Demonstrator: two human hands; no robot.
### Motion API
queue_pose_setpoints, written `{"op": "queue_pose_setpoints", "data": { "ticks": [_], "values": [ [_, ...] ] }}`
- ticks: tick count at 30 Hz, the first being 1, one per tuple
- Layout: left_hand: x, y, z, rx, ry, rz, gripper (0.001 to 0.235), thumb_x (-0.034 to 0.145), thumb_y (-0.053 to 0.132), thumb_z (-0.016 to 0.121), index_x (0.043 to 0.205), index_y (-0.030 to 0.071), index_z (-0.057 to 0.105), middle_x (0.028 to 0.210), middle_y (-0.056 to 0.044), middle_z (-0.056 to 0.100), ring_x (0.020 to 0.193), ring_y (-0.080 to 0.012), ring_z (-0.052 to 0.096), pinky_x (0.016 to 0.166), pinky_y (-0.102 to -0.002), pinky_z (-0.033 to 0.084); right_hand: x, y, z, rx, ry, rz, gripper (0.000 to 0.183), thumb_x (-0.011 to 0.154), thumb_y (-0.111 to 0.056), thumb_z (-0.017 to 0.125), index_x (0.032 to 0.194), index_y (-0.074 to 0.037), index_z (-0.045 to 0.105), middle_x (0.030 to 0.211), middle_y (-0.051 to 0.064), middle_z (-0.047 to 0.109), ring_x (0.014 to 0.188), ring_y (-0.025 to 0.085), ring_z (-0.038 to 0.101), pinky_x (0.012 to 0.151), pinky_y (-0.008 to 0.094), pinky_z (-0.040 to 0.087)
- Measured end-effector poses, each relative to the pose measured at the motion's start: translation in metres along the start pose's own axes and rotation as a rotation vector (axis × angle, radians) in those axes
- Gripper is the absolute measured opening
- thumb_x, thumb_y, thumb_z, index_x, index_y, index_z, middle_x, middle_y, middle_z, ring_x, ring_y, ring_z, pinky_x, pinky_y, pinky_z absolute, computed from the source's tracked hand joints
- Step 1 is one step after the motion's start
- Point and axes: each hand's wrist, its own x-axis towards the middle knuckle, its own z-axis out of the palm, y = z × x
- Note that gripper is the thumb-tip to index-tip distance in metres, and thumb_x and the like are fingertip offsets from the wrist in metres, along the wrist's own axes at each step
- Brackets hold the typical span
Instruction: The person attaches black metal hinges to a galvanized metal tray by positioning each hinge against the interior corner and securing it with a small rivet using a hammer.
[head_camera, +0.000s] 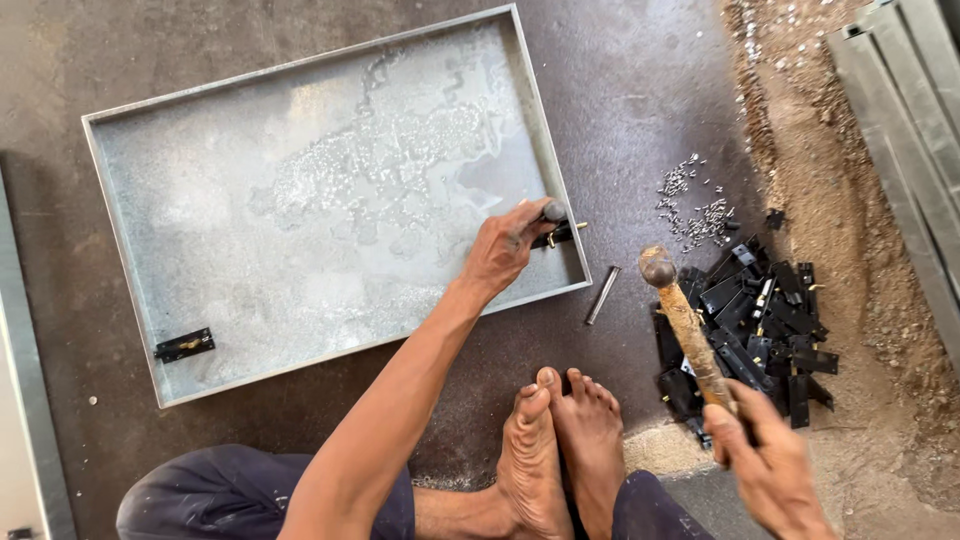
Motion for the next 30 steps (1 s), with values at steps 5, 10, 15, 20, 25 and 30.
{"op": "queue_pose_setpoints", "data": {
  "ticks": [5, 10, 15, 20, 25, 30],
  "values": [
    [0.005, -0.007, 0.014, 0.222, 0.025, 0.095, 0.029, 0.099, 0.006, 0.064, 0.127, 0.016, 0.065, 0.105, -0.010, 0.077, 0.088, -0.0293, 0.076, 0.105, -0.039, 0.056, 0.017, -0.030, 0.019, 0.336, -0.099, 0.096, 0.035, 0.098, -0.035, 0.057, 0.106, -0.002, 0.067, 0.064, 0.006, 0.055, 0.045, 0.013, 0.046, 0.035, 0.029, 0.035],
    [0.002, -0.014, 0.018, 0.284, 0.042, 0.160, 0.031, 0.099, 0.007, 0.061, 0.129, 0.016, 0.061, 0.109, -0.009, 0.076, 0.095, -0.0296, 0.076, 0.106, -0.039, 0.051, 0.036, -0.076, 0.000, 0.662, 0.131, -0.777, 0.037, 0.099, -0.041, 0.064, 0.096, -0.005, 0.063, 0.068, 0.002, 0.062, 0.044, 0.007, 0.055, 0.039, 0.023, 0.045],
    [-0.001, -0.017, 0.022, 0.329, 0.117, 0.223, 0.032, 0.099, 0.005, 0.061, 0.130, 0.016, 0.061, 0.118, -0.009, 0.074, 0.105, -0.0311, 0.074, 0.109, -0.040, 0.055, 0.068, -0.049, 0.044, 0.104, 0.200, -0.696, 0.043, 0.107, -0.039, 0.053, 0.075, -0.010, 0.058, 0.062, 0.000, 0.055, 0.049, 0.010, 0.048, 0.044, 0.027, 0.037],
    [-0.006, -0.022, 0.017, 0.296, 0.114, 0.014, 0.036, 0.094, 0.004, 0.063, 0.128, 0.016, 0.065, 0.115, -0.008, 0.077, 0.094, -0.0295, 0.076, 0.077, -0.040, 0.062, 0.047, -0.043, 0.047, 0.188, 0.120, -0.245, 0.039, 0.101, -0.042, 0.052, 0.087, -0.008, 0.066, 0.061, 0.000, 0.054, 0.053, 0.010, 0.046, 0.044, 0.026, 0.040],
    [-0.004, -0.043, 0.030, 0.363, 0.161, 0.195, 0.042, 0.091, 0.000, 0.060, 0.131, 0.013, 0.063, 0.119, -0.012, 0.075, 0.107, -0.0335, 0.074, 0.065, -0.034, 0.063, 0.064, -0.067, -0.003, 0.914, 0.106, -0.962, 0.039, 0.107, -0.052, 0.052, 0.111, -0.014, 0.061, 0.074, -0.001, 0.058, 0.060, 0.005, 0.056, 0.053, 0.021, 0.048],
    [0.003, -0.018, 0.021, 0.359, 0.184, 0.235, 0.027, 0.099, 0.006, 0.063, 0.125, 0.012, 0.065, 0.103, -0.008, 0.075, 0.087, -0.0303, 0.075, 0.073, -0.037, 0.062, 0.072, -0.045, 0.058, -0.151, 0.040, -0.210, 0.057, 0.108, -0.049, 0.047, 0.075, -0.004, 0.063, 0.063, 0.013, 0.064, 0.058, 0.028, 0.060, 0.056, 0.047, 0.051]
  ]
}}
